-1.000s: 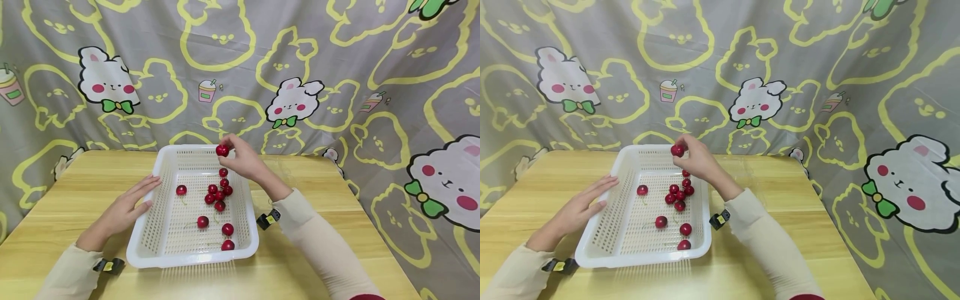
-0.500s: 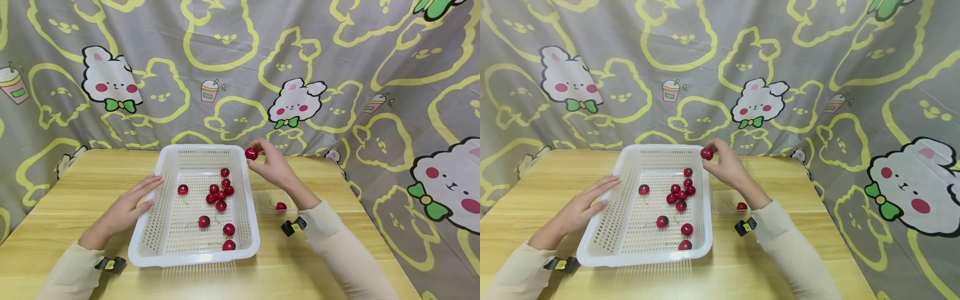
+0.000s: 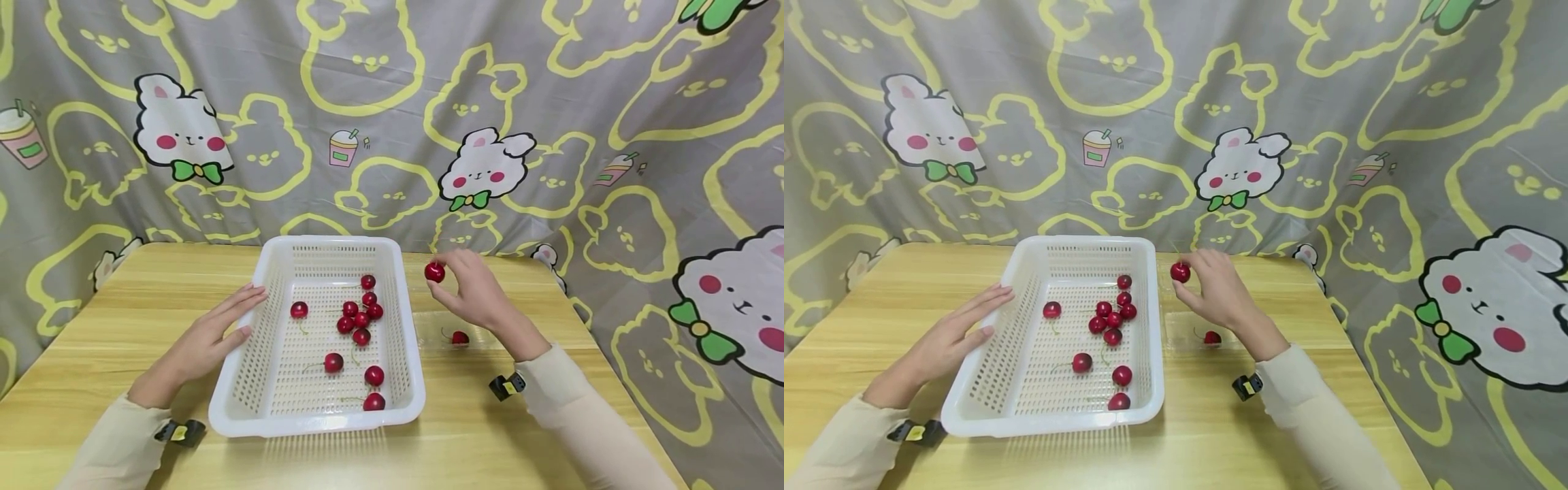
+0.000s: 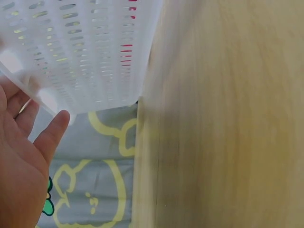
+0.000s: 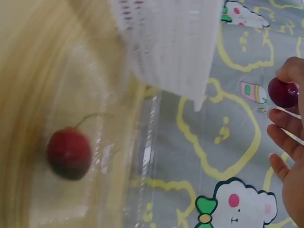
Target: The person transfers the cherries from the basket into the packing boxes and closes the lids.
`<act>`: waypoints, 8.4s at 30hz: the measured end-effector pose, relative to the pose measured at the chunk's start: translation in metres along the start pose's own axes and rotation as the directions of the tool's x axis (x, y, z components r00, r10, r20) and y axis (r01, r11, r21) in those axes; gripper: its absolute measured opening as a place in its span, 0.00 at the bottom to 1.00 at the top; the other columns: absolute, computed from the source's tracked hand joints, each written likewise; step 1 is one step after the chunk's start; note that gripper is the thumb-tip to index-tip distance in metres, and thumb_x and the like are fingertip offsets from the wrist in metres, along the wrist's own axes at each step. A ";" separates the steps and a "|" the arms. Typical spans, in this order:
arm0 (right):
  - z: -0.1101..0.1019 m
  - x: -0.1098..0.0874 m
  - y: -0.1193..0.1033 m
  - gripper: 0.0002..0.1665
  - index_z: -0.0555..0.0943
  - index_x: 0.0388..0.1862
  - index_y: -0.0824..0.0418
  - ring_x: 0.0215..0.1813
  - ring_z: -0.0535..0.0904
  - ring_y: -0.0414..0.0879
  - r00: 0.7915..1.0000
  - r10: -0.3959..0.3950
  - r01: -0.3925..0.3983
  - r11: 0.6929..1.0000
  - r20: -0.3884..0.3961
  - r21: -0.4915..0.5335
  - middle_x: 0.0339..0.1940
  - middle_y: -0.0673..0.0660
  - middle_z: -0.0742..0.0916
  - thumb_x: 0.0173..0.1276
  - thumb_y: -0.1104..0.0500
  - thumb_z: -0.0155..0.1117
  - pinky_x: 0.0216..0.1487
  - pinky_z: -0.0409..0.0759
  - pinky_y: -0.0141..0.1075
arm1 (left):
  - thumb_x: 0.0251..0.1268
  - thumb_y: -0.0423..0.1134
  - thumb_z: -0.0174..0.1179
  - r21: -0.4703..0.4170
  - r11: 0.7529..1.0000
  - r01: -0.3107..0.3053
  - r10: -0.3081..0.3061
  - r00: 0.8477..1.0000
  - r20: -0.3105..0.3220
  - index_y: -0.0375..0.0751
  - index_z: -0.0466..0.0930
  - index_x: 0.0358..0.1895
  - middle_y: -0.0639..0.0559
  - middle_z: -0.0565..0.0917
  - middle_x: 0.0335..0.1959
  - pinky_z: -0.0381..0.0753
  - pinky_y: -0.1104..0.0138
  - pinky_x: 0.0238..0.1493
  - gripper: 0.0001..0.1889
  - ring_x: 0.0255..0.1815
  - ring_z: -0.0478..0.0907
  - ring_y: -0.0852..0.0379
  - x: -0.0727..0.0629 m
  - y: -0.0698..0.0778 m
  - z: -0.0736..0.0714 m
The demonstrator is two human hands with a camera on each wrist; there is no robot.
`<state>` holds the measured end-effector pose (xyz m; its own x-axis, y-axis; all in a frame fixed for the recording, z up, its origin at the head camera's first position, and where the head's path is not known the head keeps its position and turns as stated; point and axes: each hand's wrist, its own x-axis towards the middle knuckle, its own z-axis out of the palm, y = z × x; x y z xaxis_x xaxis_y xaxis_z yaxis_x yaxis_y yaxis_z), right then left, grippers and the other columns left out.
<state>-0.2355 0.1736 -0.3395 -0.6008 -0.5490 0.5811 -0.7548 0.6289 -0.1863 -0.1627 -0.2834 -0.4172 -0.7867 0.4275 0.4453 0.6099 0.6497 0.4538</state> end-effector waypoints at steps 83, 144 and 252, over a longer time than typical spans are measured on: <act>0.008 -0.038 0.017 0.26 0.80 0.52 0.59 0.54 0.78 0.51 0.865 0.173 -0.157 0.985 0.471 -0.074 0.49 0.54 0.83 0.69 0.40 0.61 0.55 0.76 0.48 | 0.66 0.33 0.58 -0.007 1.000 -0.010 0.010 1.000 -0.015 0.44 0.67 0.71 0.51 0.65 0.74 0.59 0.54 0.68 0.29 0.77 0.51 0.54 -0.001 -0.001 0.002; 0.116 0.107 -0.093 0.21 0.80 0.54 0.57 0.49 0.80 0.45 0.776 0.452 -0.554 0.821 0.439 0.135 0.50 0.54 0.85 0.67 0.49 0.67 0.48 0.77 0.37 | 0.67 0.34 0.58 0.030 0.998 -0.046 0.046 0.999 -0.018 0.42 0.67 0.71 0.48 0.66 0.73 0.46 0.77 0.67 0.28 0.77 0.52 0.52 -0.001 0.001 0.002; 0.082 0.106 -0.102 0.11 0.78 0.43 0.52 0.47 0.77 0.41 0.964 0.073 -0.118 0.979 0.254 0.164 0.40 0.45 0.81 0.69 0.48 0.60 0.51 0.73 0.33 | 0.67 0.34 0.58 0.016 0.999 -0.031 0.032 0.999 -0.024 0.45 0.67 0.71 0.50 0.65 0.73 0.47 0.75 0.67 0.28 0.77 0.52 0.52 -0.002 0.002 0.003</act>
<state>-0.2436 0.0058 -0.3243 -0.7016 -0.6231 0.3458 -0.7118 0.5903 -0.3805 -0.1601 -0.2814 -0.4194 -0.7644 0.4325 0.4781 0.6327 0.6458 0.4274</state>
